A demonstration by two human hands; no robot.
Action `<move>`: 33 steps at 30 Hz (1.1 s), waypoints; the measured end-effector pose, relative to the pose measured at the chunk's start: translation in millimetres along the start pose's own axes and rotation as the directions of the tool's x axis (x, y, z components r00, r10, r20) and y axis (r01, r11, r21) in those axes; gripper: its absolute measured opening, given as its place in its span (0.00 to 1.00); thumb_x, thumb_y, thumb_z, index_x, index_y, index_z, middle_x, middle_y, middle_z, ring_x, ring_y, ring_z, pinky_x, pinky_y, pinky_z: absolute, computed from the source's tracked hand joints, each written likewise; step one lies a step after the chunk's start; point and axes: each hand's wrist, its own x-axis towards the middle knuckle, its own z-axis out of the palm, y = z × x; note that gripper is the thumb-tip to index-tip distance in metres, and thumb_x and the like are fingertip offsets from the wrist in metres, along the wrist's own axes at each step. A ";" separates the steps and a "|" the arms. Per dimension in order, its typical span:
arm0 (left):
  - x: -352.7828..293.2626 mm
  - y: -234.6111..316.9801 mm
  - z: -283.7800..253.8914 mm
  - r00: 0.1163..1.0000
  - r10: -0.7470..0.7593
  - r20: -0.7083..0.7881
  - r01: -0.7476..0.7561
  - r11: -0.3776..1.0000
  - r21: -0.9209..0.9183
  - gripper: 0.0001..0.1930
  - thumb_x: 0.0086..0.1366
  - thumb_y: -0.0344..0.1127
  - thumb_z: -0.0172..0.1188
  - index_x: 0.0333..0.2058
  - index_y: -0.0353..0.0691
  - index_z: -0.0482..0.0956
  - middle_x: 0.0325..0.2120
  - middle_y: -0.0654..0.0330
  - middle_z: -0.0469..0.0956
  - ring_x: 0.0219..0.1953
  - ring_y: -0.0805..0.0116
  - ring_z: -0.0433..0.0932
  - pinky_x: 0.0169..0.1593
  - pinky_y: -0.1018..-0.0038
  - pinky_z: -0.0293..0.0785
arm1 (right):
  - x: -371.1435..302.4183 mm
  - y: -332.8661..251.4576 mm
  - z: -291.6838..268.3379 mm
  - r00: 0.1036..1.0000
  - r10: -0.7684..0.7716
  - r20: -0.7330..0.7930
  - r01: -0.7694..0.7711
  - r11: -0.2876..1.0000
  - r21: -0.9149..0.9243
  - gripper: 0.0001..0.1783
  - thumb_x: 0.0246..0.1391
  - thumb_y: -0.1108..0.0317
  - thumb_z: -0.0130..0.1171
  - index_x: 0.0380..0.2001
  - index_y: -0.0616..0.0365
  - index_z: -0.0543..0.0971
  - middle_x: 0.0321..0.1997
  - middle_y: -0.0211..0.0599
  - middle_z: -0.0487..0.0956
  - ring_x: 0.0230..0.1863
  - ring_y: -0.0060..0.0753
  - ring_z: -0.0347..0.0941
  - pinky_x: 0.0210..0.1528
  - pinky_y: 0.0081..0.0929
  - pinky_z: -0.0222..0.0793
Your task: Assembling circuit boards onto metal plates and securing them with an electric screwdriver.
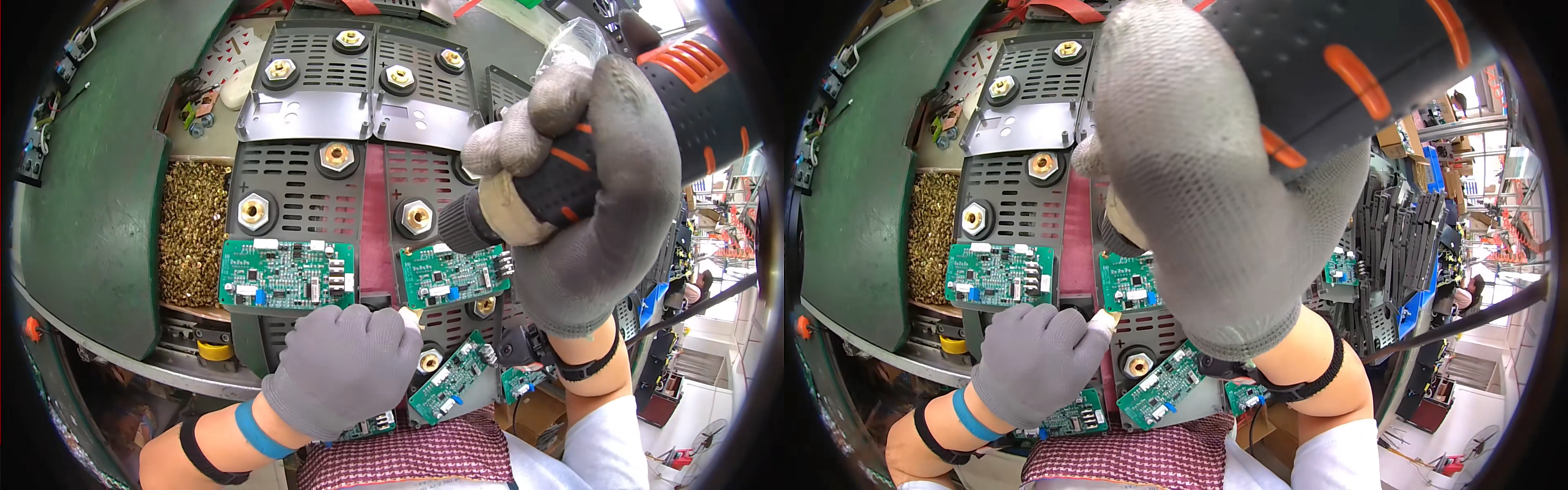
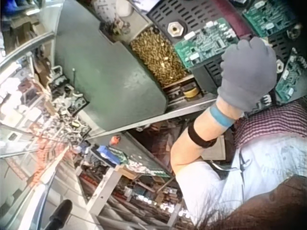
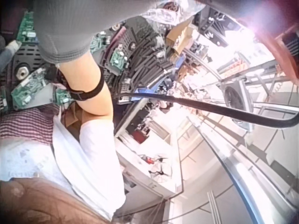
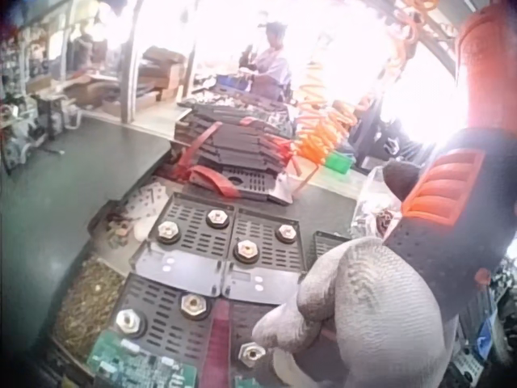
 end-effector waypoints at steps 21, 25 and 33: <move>4.4 5.0 15.9 0.992 0.123 -0.042 -0.120 0.991 0.062 0.05 0.48 0.34 0.59 0.24 0.41 0.75 0.17 0.67 0.61 0.19 0.72 0.65 0.20 0.74 0.59 | -9.6 9.9 18.1 0.988 0.155 0.017 -0.153 0.986 -0.068 0.12 0.64 0.66 0.42 0.30 0.63 0.67 0.28 0.36 0.69 0.27 0.28 0.69 0.33 0.32 0.74; 2.1 7.2 18.7 0.995 0.093 -0.046 -0.091 0.995 0.040 0.05 0.48 0.35 0.57 0.24 0.41 0.75 0.17 0.67 0.62 0.19 0.72 0.65 0.21 0.74 0.59 | -3.6 18.4 9.2 0.984 0.175 0.034 -0.172 0.982 -0.082 0.12 0.63 0.64 0.42 0.29 0.61 0.66 0.27 0.34 0.66 0.25 0.26 0.66 0.32 0.32 0.71; 9.3 8.4 12.9 0.997 0.070 -0.016 -0.065 0.977 0.204 0.04 0.51 0.35 0.56 0.24 0.44 0.75 0.17 0.65 0.64 0.21 0.71 0.69 0.23 0.73 0.63 | 2.9 -9.6 -3.3 0.993 0.012 0.116 -0.018 0.999 0.047 0.13 0.62 0.61 0.43 0.27 0.57 0.64 0.24 0.30 0.61 0.21 0.24 0.59 0.29 0.30 0.64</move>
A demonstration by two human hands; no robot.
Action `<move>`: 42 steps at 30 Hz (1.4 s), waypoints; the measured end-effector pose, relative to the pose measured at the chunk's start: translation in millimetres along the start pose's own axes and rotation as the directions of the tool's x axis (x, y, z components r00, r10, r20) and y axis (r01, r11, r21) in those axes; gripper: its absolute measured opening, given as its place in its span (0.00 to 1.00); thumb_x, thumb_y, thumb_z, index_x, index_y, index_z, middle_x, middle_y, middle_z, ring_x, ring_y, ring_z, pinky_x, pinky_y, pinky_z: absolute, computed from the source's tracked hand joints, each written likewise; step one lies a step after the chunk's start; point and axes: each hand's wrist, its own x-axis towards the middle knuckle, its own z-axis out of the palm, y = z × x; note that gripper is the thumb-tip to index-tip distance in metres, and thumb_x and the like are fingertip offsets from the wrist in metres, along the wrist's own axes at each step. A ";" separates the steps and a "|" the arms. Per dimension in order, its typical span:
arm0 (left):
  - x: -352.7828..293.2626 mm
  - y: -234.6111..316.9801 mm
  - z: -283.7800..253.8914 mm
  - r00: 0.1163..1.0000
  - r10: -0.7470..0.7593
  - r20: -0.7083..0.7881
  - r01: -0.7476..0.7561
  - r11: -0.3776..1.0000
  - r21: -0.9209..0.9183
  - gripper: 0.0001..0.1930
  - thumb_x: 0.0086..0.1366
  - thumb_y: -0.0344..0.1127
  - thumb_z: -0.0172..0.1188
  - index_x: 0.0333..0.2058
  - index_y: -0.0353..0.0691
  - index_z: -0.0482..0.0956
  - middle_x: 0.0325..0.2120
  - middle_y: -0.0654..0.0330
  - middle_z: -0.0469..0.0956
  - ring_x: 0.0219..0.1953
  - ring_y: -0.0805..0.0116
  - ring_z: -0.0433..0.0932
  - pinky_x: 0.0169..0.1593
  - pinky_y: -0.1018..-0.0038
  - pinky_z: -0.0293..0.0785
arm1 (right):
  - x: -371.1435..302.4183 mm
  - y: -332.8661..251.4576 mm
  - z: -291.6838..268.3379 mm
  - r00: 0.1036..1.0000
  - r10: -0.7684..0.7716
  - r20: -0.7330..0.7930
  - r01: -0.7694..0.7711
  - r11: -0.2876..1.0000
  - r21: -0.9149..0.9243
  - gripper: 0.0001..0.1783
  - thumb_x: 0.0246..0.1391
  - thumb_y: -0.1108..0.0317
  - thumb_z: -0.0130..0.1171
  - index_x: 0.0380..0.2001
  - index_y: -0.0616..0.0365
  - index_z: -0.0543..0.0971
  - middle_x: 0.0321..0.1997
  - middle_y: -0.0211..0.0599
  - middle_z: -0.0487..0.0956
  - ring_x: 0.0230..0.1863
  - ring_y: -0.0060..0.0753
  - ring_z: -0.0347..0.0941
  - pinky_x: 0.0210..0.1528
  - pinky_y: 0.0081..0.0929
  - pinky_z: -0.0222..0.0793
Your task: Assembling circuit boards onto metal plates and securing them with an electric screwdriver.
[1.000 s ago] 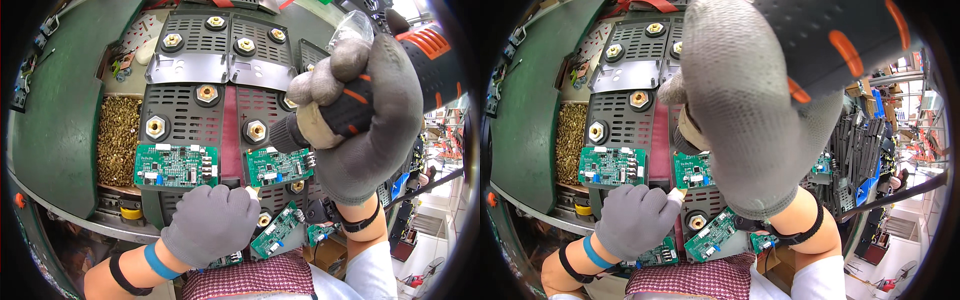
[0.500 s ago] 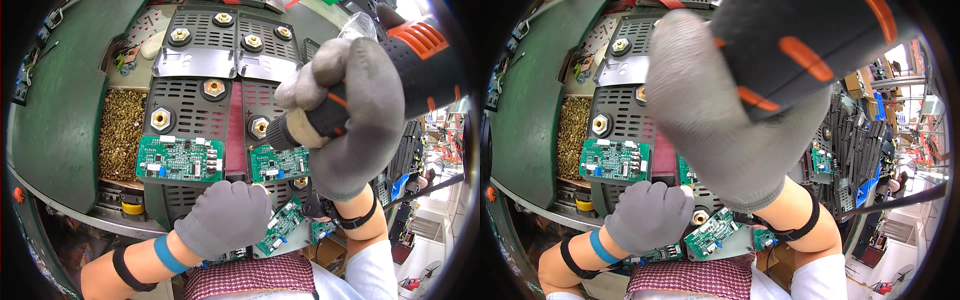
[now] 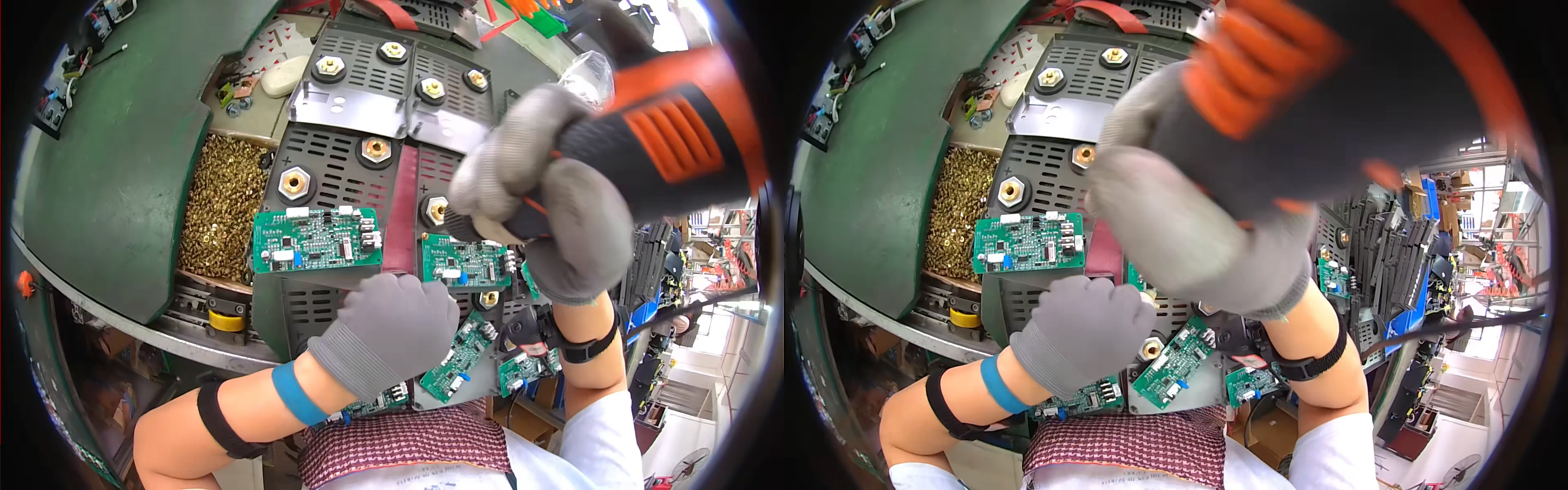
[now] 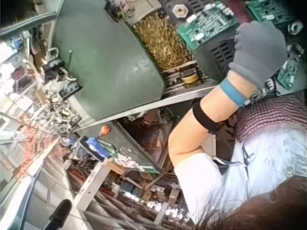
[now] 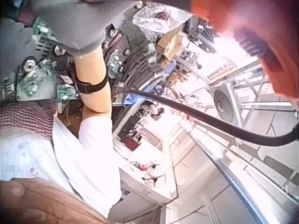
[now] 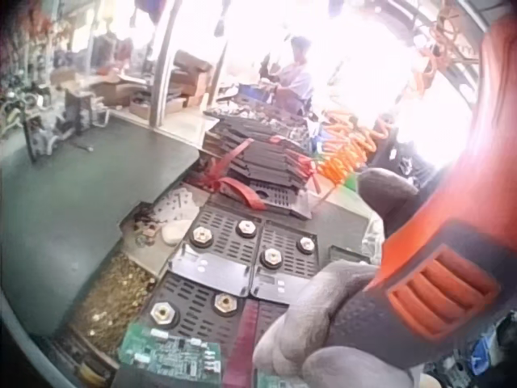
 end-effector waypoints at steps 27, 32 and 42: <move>-8.4 24.3 -37.3 0.681 -0.269 0.681 0.427 -0.609 -0.668 0.21 0.64 0.53 0.56 0.34 0.36 0.73 0.16 0.68 0.69 0.14 0.84 0.56 0.16 0.84 0.49 | -84.7 -101.0 -36.7 0.998 -0.036 -0.057 0.049 0.968 0.248 0.13 0.56 0.61 0.55 0.37 0.56 0.66 0.18 0.26 0.61 0.17 0.20 0.55 0.21 0.20 0.59; -7.1 26.5 -35.2 0.694 -0.256 0.673 0.295 -0.752 -0.590 0.23 0.66 0.48 0.56 0.48 0.31 0.74 0.23 0.68 0.70 0.19 0.82 0.59 0.23 0.84 0.55 | -89.1 -99.3 -42.8 0.998 -0.064 0.029 0.056 0.974 0.218 0.12 0.58 0.59 0.52 0.31 0.51 0.63 0.15 0.29 0.63 0.16 0.26 0.61 0.17 0.22 0.65; -5.9 24.2 -36.5 0.669 -0.091 0.737 0.432 -0.760 -0.486 0.30 0.62 0.62 0.53 0.38 0.35 0.74 0.26 0.69 0.74 0.19 0.84 0.59 0.23 0.84 0.57 | -83.5 -93.4 -26.4 0.997 -0.068 -0.023 0.072 0.955 0.288 0.13 0.58 0.58 0.53 0.30 0.50 0.62 0.17 0.28 0.63 0.19 0.25 0.60 0.20 0.22 0.63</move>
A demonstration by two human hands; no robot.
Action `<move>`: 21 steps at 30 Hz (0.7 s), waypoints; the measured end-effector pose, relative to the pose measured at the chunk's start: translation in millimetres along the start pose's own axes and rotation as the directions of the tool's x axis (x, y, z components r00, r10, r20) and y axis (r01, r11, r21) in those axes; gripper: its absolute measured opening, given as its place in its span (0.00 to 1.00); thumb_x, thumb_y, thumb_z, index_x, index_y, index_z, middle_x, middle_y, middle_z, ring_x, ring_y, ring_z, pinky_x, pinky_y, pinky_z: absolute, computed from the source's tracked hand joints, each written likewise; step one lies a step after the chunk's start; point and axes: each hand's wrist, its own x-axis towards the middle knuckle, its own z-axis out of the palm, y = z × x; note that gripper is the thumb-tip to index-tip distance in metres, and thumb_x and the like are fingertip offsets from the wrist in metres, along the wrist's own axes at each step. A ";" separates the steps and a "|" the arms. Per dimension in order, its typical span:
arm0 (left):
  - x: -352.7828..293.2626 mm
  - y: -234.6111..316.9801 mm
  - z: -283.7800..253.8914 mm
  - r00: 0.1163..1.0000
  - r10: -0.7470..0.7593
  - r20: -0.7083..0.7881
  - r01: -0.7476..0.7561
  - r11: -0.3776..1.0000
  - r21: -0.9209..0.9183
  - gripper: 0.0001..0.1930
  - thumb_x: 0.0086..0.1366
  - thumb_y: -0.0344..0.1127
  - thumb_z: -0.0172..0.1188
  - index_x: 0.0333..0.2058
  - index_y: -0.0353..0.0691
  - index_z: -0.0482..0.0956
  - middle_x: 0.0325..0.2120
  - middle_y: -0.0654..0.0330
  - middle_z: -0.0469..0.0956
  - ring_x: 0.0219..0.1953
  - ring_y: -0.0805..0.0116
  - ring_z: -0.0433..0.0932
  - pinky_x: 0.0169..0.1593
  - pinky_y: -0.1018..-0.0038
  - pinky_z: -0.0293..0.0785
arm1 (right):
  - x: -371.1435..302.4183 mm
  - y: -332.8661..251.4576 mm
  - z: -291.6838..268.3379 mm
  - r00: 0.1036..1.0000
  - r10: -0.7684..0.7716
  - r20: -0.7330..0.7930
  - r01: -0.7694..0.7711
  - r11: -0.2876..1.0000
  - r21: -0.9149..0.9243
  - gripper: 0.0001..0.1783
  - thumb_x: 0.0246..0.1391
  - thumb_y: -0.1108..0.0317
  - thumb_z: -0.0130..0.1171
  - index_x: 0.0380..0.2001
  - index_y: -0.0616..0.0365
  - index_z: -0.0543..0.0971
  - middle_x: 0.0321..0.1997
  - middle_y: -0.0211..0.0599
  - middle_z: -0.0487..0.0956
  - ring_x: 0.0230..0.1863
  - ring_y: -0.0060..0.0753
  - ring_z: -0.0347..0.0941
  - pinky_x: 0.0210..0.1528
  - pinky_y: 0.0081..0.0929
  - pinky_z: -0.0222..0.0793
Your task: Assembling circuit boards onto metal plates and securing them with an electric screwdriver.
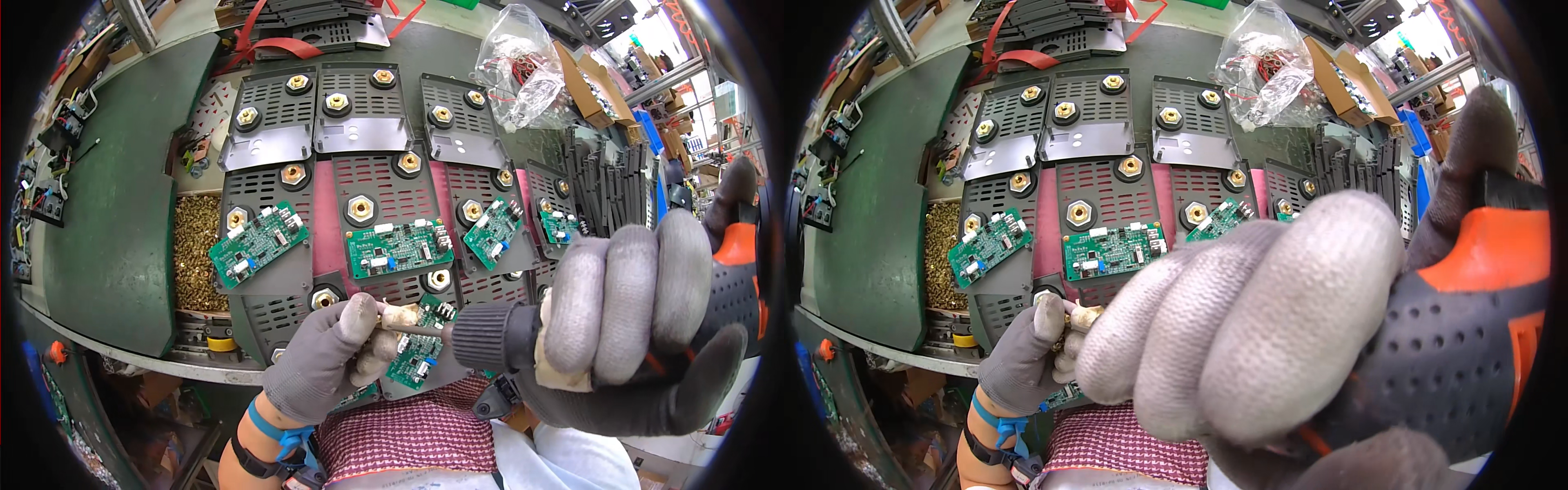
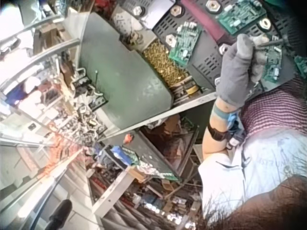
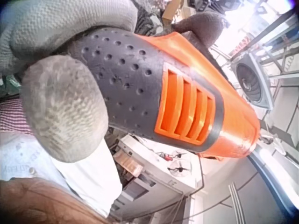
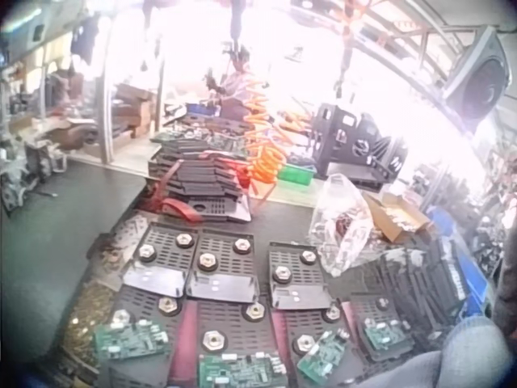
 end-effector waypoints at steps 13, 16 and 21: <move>7.1 2.9 9.0 0.978 0.008 0.208 0.025 0.988 -0.155 0.24 0.69 0.55 0.46 0.41 0.34 0.71 0.16 0.75 0.52 0.16 0.84 0.49 0.19 0.82 0.46 | -2.8 6.2 10.5 0.994 0.028 -0.104 -0.014 0.991 0.135 0.16 0.58 0.56 0.54 0.29 0.49 0.60 0.20 0.27 0.63 0.23 0.24 0.59 0.24 0.22 0.60; 7.5 3.6 11.7 0.984 -0.044 0.173 0.074 0.983 -0.170 0.24 0.70 0.54 0.45 0.42 0.34 0.72 0.18 0.73 0.59 0.17 0.84 0.51 0.19 0.82 0.47 | 0.6 5.1 3.7 0.998 0.054 -0.028 -0.049 0.988 0.145 0.15 0.55 0.60 0.55 0.28 0.50 0.59 0.21 0.28 0.60 0.25 0.23 0.55 0.26 0.20 0.55; 8.6 15.7 18.1 0.985 -0.165 0.051 0.167 0.986 -0.030 0.32 0.68 0.61 0.41 0.47 0.33 0.74 0.20 0.70 0.66 0.18 0.83 0.57 0.20 0.84 0.52 | 11.7 2.1 -16.2 0.999 0.009 0.037 -0.012 0.998 0.060 0.14 0.57 0.61 0.53 0.25 0.53 0.60 0.21 0.28 0.58 0.22 0.23 0.53 0.27 0.21 0.55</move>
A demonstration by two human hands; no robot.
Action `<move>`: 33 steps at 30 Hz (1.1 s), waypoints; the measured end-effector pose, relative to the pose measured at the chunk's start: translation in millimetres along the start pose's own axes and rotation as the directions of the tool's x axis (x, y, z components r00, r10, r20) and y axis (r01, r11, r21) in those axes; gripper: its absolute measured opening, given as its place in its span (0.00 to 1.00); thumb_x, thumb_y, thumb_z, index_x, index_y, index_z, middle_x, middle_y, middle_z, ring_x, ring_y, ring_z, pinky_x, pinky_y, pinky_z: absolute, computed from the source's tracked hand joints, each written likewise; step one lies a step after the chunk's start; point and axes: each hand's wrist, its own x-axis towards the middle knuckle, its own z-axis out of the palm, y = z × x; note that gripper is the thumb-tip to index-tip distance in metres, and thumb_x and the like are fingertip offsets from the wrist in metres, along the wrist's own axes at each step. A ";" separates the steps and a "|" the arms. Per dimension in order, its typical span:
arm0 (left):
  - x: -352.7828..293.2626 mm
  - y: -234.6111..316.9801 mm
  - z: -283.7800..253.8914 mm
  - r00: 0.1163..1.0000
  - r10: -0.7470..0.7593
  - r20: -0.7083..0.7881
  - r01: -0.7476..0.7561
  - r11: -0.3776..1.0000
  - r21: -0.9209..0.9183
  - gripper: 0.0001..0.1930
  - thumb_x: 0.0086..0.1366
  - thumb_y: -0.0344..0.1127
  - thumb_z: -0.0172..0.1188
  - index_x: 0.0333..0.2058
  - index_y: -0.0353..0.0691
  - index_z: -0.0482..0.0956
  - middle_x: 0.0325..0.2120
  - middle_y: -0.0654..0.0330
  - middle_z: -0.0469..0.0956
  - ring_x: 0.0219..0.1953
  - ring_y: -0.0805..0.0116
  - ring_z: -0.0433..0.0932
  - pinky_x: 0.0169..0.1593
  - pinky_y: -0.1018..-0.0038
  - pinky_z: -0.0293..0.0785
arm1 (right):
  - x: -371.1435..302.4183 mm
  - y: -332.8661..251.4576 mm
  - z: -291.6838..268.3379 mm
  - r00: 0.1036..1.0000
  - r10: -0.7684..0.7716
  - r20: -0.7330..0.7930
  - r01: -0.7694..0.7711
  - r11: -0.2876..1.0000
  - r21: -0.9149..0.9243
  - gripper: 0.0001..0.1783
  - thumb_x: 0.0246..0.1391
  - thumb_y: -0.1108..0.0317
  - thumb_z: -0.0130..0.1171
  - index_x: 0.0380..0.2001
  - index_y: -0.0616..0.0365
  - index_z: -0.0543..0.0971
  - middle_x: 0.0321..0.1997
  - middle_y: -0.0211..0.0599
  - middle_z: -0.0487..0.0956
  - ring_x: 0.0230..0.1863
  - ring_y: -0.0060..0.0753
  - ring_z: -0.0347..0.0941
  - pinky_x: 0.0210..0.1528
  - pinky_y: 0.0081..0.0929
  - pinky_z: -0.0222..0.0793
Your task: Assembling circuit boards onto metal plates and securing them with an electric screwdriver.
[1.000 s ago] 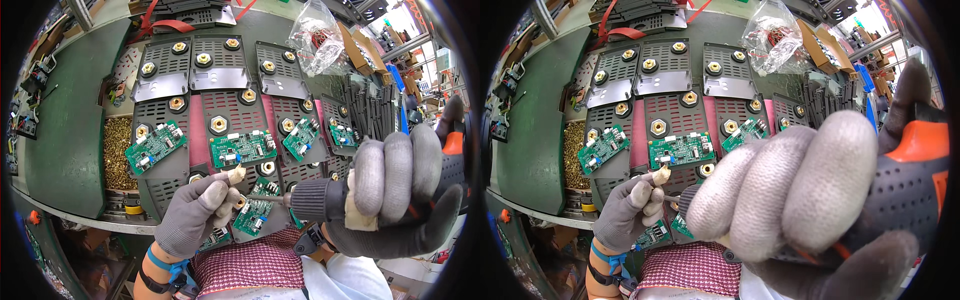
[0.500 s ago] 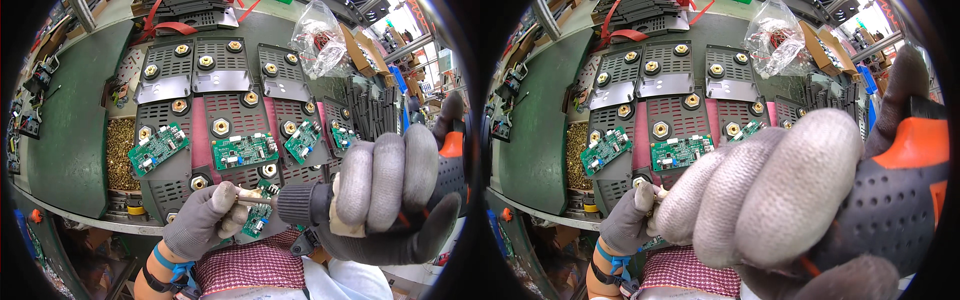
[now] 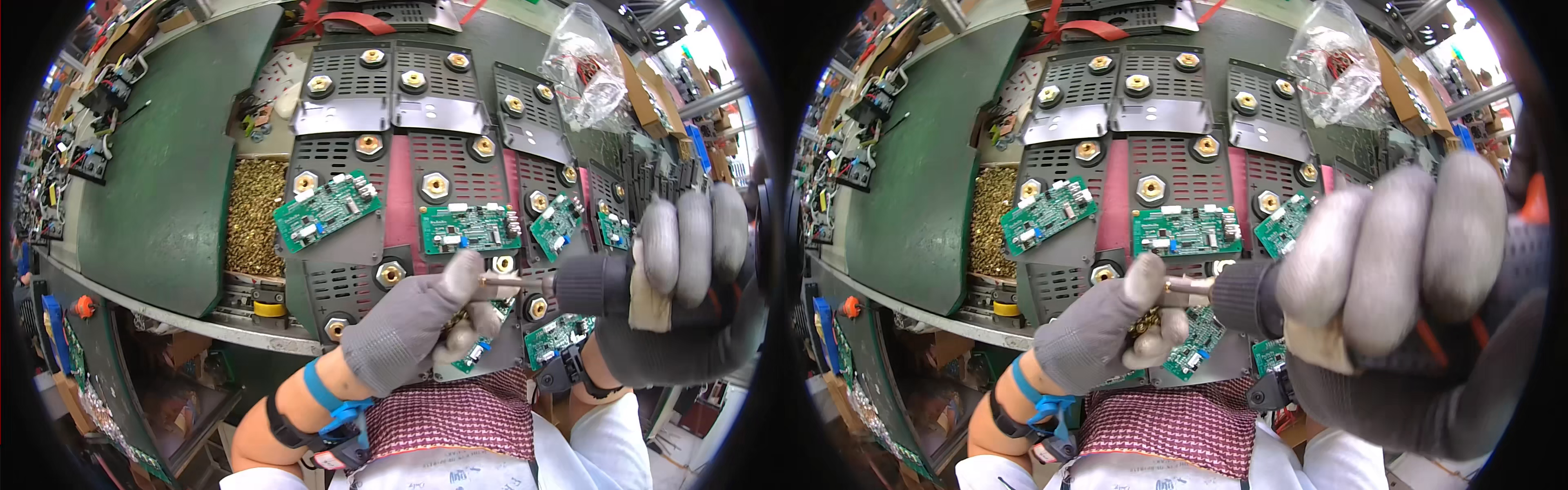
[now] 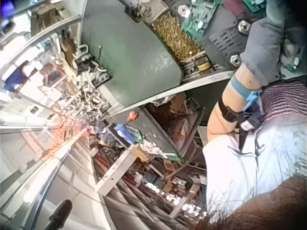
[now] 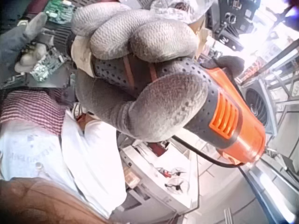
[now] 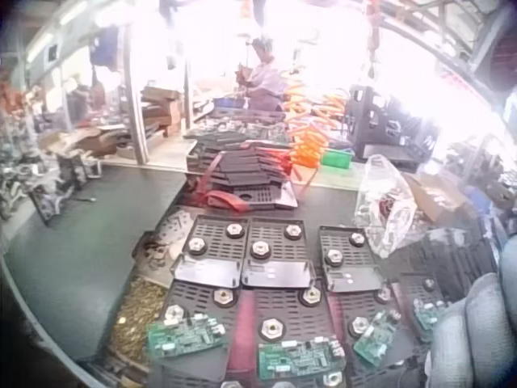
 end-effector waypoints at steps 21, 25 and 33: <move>37.8 36.3 -26.8 0.800 0.570 0.185 0.067 -0.392 0.918 0.33 0.44 0.51 0.69 0.47 0.39 0.74 0.29 0.54 0.75 0.32 0.53 0.77 0.34 0.63 0.72 | 14.3 47.6 -61.0 0.957 -0.078 -0.281 -0.092 0.834 -0.544 0.14 0.61 0.63 0.47 0.35 0.64 0.74 0.32 0.40 0.73 0.26 0.28 0.72 0.28 0.32 0.74; 41.3 33.7 -28.3 0.766 0.597 0.239 0.051 -0.428 0.903 0.35 0.44 0.51 0.70 0.48 0.36 0.74 0.26 0.55 0.73 0.28 0.57 0.74 0.32 0.66 0.70 | 11.3 49.5 -65.8 0.962 -0.056 -0.269 -0.100 0.840 -0.533 0.14 0.61 0.63 0.46 0.36 0.63 0.73 0.32 0.40 0.72 0.25 0.28 0.71 0.28 0.33 0.73; 43.2 29.2 -33.9 0.746 0.612 0.261 0.024 -0.417 0.909 0.34 0.47 0.52 0.68 0.47 0.33 0.75 0.24 0.54 0.72 0.26 0.59 0.72 0.31 0.67 0.69 | 14.5 53.8 -72.0 0.971 0.017 -0.237 -0.138 0.852 -0.506 0.14 0.62 0.63 0.43 0.37 0.63 0.73 0.32 0.39 0.70 0.24 0.28 0.70 0.27 0.34 0.73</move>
